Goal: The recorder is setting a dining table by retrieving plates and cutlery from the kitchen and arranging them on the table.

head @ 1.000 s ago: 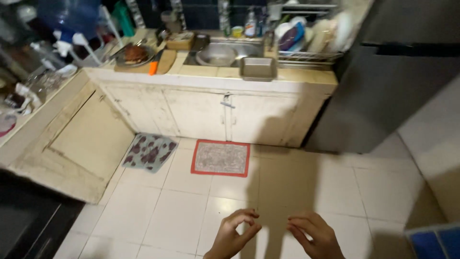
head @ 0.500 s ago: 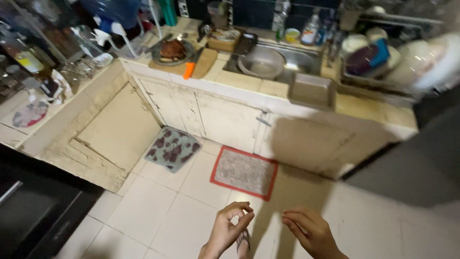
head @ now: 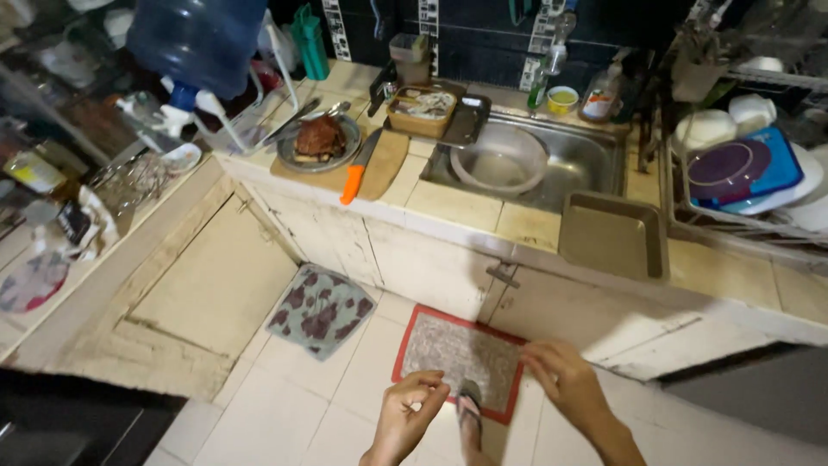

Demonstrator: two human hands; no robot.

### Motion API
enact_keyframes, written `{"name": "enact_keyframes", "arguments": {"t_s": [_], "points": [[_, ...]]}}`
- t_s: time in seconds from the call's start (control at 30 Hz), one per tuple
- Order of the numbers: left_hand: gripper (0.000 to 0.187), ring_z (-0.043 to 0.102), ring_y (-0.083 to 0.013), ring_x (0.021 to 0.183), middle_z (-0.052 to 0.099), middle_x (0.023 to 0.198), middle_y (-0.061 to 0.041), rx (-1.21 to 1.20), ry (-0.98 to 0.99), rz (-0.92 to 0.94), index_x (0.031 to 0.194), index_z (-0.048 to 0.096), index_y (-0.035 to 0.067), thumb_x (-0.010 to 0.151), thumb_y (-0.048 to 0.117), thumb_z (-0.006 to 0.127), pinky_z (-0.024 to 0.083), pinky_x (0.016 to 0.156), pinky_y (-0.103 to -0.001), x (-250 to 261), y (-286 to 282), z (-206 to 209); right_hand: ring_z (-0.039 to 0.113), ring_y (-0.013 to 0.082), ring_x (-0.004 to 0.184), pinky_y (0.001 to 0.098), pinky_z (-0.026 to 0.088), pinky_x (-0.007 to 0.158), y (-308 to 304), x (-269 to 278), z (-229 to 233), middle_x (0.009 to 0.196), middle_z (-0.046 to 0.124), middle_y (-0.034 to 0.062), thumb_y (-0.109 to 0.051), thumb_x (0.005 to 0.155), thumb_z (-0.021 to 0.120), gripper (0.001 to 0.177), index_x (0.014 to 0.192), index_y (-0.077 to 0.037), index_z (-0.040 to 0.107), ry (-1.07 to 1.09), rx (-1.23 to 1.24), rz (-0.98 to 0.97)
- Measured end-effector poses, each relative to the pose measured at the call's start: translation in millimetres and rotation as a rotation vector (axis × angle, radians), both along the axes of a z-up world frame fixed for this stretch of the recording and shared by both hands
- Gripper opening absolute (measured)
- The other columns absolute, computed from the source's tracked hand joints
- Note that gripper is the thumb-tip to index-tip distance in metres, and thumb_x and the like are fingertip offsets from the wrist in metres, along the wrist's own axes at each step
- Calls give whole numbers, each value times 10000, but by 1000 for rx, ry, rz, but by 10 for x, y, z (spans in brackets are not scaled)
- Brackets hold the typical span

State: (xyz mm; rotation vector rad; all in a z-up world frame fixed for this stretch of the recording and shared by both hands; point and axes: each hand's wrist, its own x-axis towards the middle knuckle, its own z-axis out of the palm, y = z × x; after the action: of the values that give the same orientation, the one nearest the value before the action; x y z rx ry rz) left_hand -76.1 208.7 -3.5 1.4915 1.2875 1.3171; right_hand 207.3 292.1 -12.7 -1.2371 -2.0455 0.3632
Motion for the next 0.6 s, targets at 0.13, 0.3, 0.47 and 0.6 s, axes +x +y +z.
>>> {"name": "enact_keyframes", "arguments": {"t_s": [0.13,0.3,0.47,0.6], "points": [[340,771,-266,1077,792,916,-60,6,8,19,562,640,7,876,78,753,594,840,-325,-137,572,-97,690,178,1026,311,564,914,965,264,-655,1170,744,5,-170,878,665,269,1119,-191,782,-203,-69,-129],[337,771,-186,906,818,964,-74,14,6,83,561,655,-14,859,82,780,548,629,-259,-250,1338,-132,659,328,1081,405,533,964,2036,455,-1137,1239,701,146,-258,893,687,377,1213,-62,723,-351,93,-397],[430,783,-184,948,821,1070,-105,-134,-2,103,495,581,43,874,122,768,587,713,-259,-436,1932,-72,647,311,1116,421,544,969,2608,555,-1321,1256,661,156,-251,902,709,420,1265,-50,645,-459,-204,-483],[507,763,-130,894,816,1097,-70,-109,31,78,467,488,60,895,108,755,557,656,-236,-637,2297,-188,721,289,1049,424,614,931,2848,586,-1463,1160,741,133,-347,934,694,451,1294,-77,659,-662,-393,-598]]}}
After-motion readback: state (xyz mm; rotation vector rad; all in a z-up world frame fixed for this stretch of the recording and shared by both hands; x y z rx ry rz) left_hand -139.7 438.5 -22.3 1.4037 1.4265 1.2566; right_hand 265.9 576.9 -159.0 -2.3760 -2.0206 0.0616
